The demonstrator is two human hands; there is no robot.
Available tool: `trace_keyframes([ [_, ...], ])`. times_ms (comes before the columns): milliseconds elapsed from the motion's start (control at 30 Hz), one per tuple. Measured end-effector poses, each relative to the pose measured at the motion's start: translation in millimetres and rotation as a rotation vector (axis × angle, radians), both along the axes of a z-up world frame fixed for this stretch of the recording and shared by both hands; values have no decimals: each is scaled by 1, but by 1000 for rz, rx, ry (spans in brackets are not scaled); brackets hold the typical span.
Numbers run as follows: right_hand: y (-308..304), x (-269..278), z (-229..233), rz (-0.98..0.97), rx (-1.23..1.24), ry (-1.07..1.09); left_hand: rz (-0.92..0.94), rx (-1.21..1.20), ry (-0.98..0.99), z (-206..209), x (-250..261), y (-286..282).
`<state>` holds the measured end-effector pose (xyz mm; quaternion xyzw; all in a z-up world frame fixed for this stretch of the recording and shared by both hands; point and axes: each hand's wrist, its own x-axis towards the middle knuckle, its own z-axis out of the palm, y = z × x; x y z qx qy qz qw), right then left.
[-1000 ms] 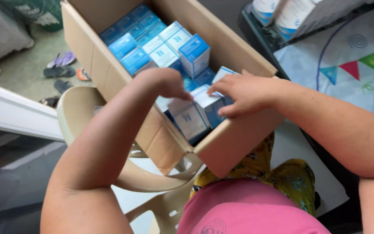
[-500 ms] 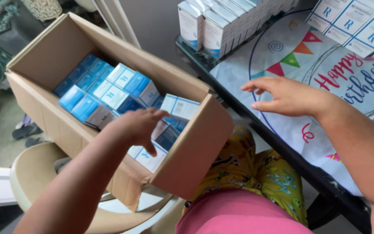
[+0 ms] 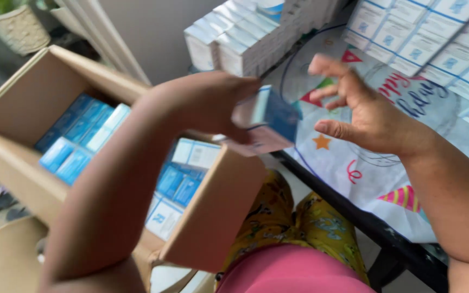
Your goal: Packing small medicine boxes into a cardboard shipping carton.
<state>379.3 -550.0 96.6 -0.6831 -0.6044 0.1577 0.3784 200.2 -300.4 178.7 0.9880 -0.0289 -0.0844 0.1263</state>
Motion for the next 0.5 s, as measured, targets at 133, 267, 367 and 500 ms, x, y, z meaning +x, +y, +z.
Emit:
trace_keyframes([
  [133,-36,19,9,-112,197,-64,-273,-188,-48,-35,115,-48],
  [267,-94,50,-19,-469,16,-118,-425,-461,-75,-94,224,-97],
  [367,-141,85,-66,-679,145,-234,-463,-678,-342,-150,277,-148],
  [500,-188,130,-125,-996,408,-175,-465,-488,-794,-155,269,-228],
])
